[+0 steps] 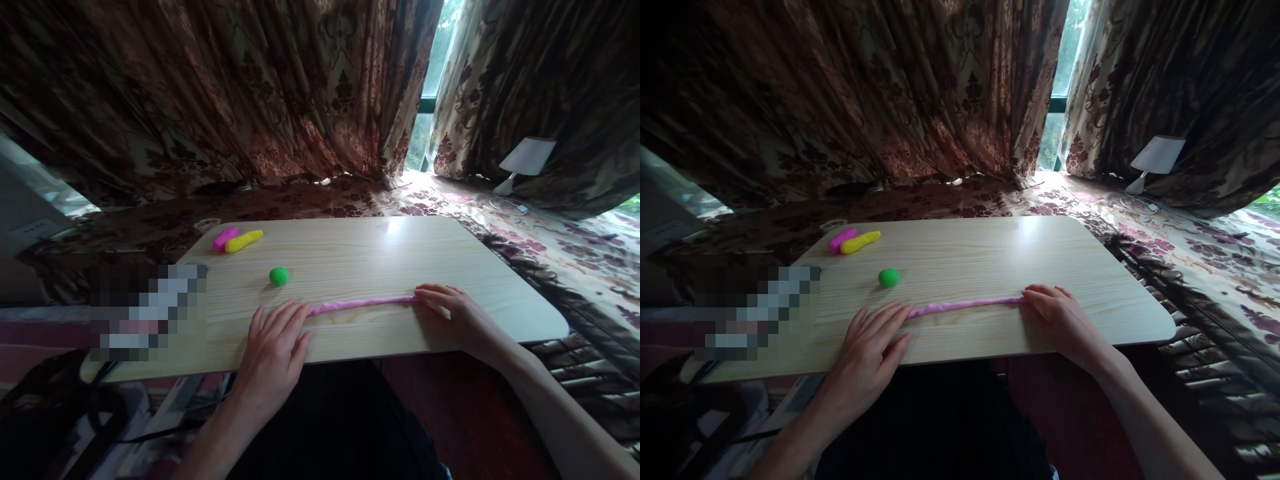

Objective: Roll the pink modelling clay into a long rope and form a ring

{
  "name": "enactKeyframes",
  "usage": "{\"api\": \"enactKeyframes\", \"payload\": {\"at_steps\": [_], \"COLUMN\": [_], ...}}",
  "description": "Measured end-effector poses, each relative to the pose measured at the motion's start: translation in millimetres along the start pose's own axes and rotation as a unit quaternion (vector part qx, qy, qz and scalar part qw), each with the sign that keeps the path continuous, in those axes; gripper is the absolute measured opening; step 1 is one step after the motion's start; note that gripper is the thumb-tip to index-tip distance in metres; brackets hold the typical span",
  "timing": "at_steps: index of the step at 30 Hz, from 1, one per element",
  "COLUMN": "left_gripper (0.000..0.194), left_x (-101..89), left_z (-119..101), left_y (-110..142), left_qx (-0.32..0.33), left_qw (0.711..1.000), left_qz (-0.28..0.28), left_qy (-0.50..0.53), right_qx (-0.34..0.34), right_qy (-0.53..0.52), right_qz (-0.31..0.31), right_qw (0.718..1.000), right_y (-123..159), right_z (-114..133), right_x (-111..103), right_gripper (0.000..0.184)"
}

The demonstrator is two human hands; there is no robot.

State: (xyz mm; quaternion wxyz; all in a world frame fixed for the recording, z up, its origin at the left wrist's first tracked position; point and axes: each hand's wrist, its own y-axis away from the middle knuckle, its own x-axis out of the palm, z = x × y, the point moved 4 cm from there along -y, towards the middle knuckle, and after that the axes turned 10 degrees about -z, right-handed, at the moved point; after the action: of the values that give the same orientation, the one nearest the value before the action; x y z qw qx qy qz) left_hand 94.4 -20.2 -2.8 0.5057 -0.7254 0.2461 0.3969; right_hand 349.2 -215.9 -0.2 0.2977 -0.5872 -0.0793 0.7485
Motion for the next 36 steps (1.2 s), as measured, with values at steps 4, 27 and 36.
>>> {"api": "enactKeyframes", "payload": {"at_steps": [4, 27, 36], "left_gripper": [0.027, 0.021, 0.019], "left_x": [-0.7, -2.6, -6.9], "left_z": [5, -3, -9], "left_y": [-13, 5, 7], "left_qx": [-0.021, -0.041, -0.044], "left_qw": [0.999, 0.992, 0.995], "left_qz": [-0.019, -0.042, -0.043], "left_qy": [0.028, 0.114, 0.084], "right_qx": [-0.004, -0.098, -0.073], "right_qy": [0.002, 0.012, 0.033], "right_qz": [-0.023, 0.059, 0.05], "right_qw": [1.0, 0.993, 0.995], "right_y": [-4, 5, -5], "right_z": [13, 138, 138], "right_x": [0, 52, 58], "right_gripper": [0.023, 0.058, 0.066]}}
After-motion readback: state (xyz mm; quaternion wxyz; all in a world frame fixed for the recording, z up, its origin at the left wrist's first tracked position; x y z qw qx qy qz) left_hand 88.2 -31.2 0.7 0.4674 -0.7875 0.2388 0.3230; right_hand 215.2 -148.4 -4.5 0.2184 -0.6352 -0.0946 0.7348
